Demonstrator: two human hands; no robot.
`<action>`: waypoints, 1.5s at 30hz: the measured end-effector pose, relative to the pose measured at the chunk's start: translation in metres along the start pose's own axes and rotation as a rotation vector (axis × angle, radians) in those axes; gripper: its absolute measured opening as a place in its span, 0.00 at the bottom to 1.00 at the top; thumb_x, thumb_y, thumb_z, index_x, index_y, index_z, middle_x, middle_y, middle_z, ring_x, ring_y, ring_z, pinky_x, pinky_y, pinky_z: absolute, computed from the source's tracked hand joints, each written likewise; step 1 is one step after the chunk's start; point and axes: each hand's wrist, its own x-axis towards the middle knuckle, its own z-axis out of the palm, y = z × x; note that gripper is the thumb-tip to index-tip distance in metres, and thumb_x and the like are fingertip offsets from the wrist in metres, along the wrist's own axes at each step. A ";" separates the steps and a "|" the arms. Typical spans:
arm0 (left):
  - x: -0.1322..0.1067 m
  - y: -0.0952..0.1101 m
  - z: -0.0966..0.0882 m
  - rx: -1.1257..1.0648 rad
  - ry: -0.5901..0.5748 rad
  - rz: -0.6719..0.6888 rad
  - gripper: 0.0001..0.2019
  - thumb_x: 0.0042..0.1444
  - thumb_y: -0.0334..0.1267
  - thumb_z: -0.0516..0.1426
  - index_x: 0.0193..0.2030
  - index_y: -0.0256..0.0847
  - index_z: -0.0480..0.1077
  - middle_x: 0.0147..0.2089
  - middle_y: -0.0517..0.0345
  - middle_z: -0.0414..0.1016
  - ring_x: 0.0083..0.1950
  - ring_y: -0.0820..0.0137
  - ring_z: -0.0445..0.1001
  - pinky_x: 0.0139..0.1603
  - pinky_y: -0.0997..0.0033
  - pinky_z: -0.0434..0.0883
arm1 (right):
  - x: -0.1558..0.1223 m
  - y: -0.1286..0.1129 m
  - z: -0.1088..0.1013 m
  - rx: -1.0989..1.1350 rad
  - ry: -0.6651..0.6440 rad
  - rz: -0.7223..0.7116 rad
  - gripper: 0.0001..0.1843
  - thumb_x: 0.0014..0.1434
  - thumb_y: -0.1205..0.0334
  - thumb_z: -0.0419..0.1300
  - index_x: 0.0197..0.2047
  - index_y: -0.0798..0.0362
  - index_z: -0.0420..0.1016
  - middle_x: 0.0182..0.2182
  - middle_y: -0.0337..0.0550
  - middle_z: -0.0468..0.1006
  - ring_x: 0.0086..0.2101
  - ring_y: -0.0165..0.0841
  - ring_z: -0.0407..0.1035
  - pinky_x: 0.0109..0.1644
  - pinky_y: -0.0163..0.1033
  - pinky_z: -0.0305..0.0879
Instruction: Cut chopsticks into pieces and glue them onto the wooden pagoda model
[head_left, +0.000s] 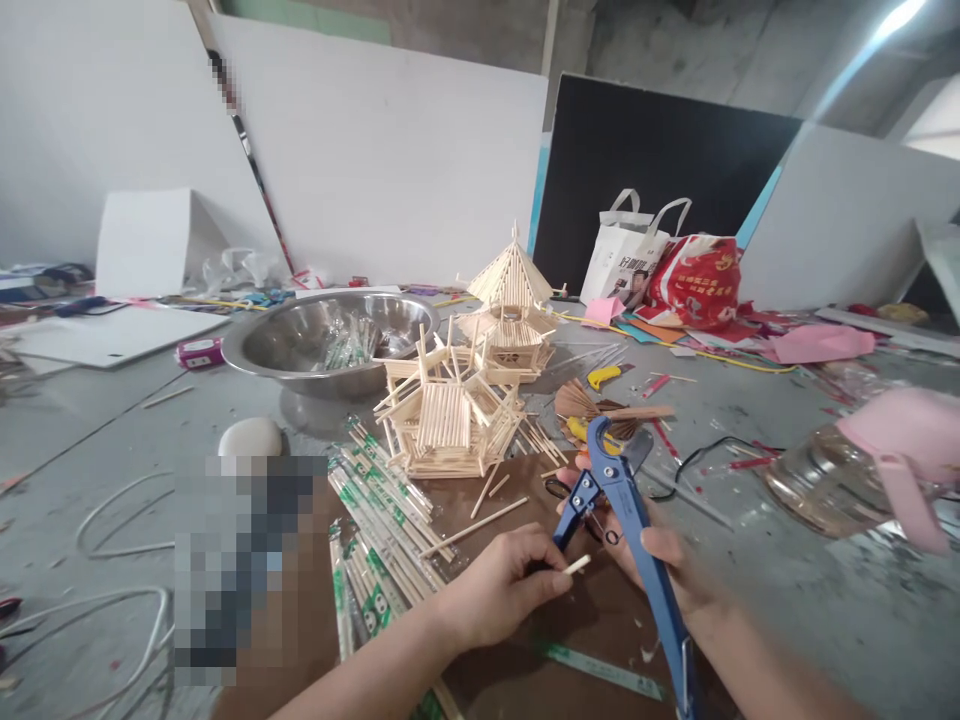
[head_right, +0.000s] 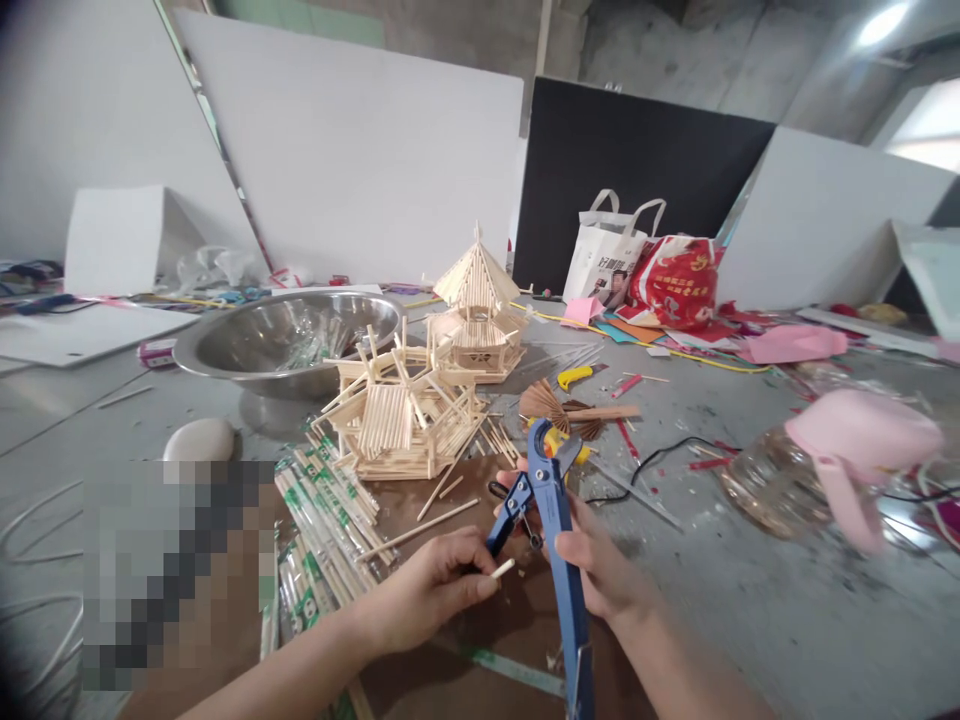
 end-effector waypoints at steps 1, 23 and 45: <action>0.000 0.000 0.000 0.020 0.009 0.003 0.10 0.52 0.42 0.51 0.30 0.38 0.69 0.32 0.57 0.67 0.34 0.73 0.65 0.35 0.76 0.62 | 0.000 0.002 -0.001 0.006 -0.015 -0.012 0.34 0.49 0.43 0.45 0.59 0.44 0.48 0.56 0.45 0.59 0.53 0.42 0.55 0.53 0.45 0.53; -0.008 0.010 0.002 0.241 0.083 0.200 0.08 0.55 0.37 0.49 0.33 0.40 0.67 0.42 0.50 0.65 0.45 0.69 0.65 0.44 0.73 0.64 | -0.006 -0.009 0.012 -0.237 0.038 0.156 0.38 0.39 0.45 0.44 0.55 0.48 0.55 0.44 0.50 0.70 0.42 0.45 0.65 0.39 0.48 0.61; 0.009 0.003 -0.036 -0.885 0.654 -0.211 0.11 0.44 0.39 0.59 0.28 0.36 0.62 0.26 0.60 0.72 0.18 0.82 0.64 0.19 0.83 0.62 | -0.005 0.008 -0.010 -0.073 0.149 0.092 0.36 0.42 0.39 0.43 0.49 0.51 0.65 0.41 0.54 0.71 0.45 0.52 0.62 0.49 0.53 0.54</action>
